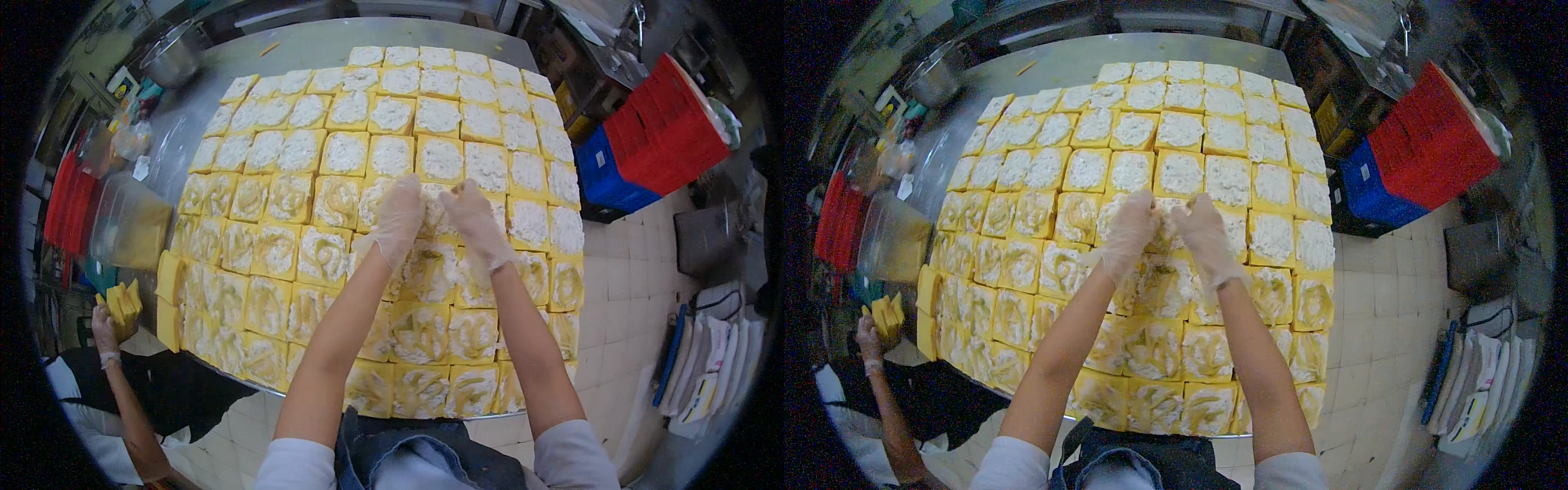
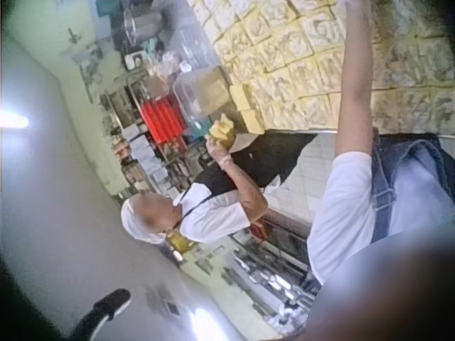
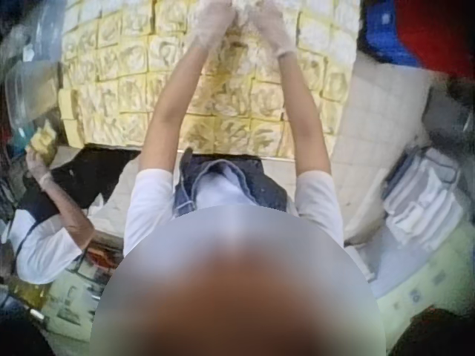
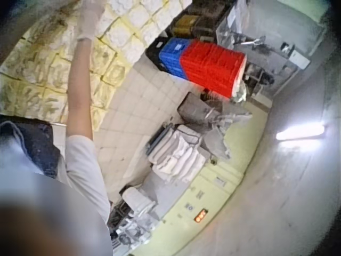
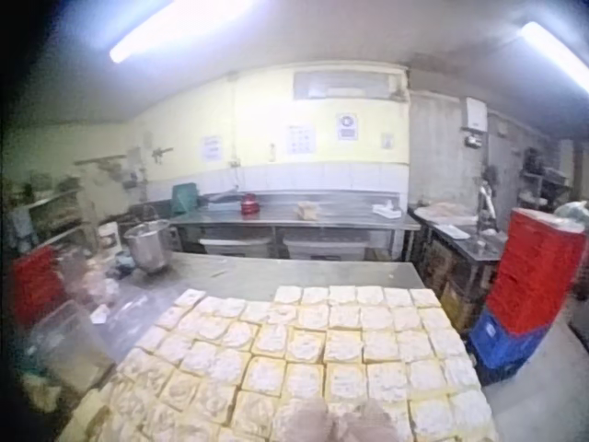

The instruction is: The person places yellow strips into square compartments filled with a white mixture on a large tray. They repeatedly pick up strips from a container and arrange them in a crisscross pattern over the mixture, working across the tray in a commercial kitchen.

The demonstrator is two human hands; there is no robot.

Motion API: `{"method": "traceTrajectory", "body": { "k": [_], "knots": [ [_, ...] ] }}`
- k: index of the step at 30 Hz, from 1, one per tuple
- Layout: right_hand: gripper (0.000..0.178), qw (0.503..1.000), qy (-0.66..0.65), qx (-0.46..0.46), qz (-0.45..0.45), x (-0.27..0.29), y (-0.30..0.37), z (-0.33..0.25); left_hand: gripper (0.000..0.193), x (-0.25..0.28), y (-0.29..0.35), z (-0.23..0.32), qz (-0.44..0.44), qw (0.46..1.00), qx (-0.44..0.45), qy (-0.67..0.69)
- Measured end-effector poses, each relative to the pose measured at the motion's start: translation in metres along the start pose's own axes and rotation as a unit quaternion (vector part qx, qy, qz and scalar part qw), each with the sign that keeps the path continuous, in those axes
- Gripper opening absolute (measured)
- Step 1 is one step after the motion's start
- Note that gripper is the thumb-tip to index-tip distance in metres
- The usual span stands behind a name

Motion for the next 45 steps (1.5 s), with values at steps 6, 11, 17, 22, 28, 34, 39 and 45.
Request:
{"method": "traceTrajectory", "body": {
  "k": [6, 11, 17, 22, 28, 34, 39, 45],
  "knots": [
    [0.035, 0.807, -0.577, -0.073, -0.102, 0.0, -0.014, 0.022, 0.025, 0.0, -0.001, 0.008, -0.122, 0.973, 0.09, 0.174],
    [0.041, 0.791, -0.61, -0.006, -0.036, -0.009, -0.02, 0.019, 0.029, -0.015, 0.004, 0.033, -0.219, 0.924, 0.166, 0.265],
    [0.033, 0.862, -0.505, 0.025, -0.032, -0.008, -0.012, 0.009, 0.029, -0.015, -0.003, 0.029, -0.212, 0.927, 0.202, 0.233],
    [0.021, 0.952, -0.305, 0.013, -0.035, 0.005, -0.016, 0.013, 0.028, -0.022, -0.01, 0.021, -0.211, 0.934, 0.172, 0.232],
    [0.025, 0.975, -0.218, 0.038, -0.028, 0.013, -0.028, 0.013, 0.025, -0.019, -0.013, 0.006, -0.182, 0.938, 0.187, 0.227],
    [0.022, 0.992, -0.12, -0.028, 0.023, 0.011, -0.014, 0.02, 0.021, -0.009, -0.006, -0.006, -0.176, 0.962, 0.175, 0.117],
    [0.02, 0.994, 0.055, 0.031, 0.087, 0.003, -0.007, 0.006, 0.014, -0.012, 0.001, -0.001, -0.101, 0.98, 0.153, 0.082],
    [0.022, 0.968, 0.175, 0.124, 0.13, -0.002, -0.007, 0.002, 0.009, -0.018, 0.008, 0.014, 0.008, 1.0, -0.009, -0.016]
  ]
}}
Point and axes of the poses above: each hand's wrist, its own y-axis away from the middle knuckle, its own x-axis out of the back of the hand, z = x × y, the point moved 6 cm from there along -y, towards the middle knuckle, and after that the axes turned 7 degrees about -z, right-handed, at the moved point
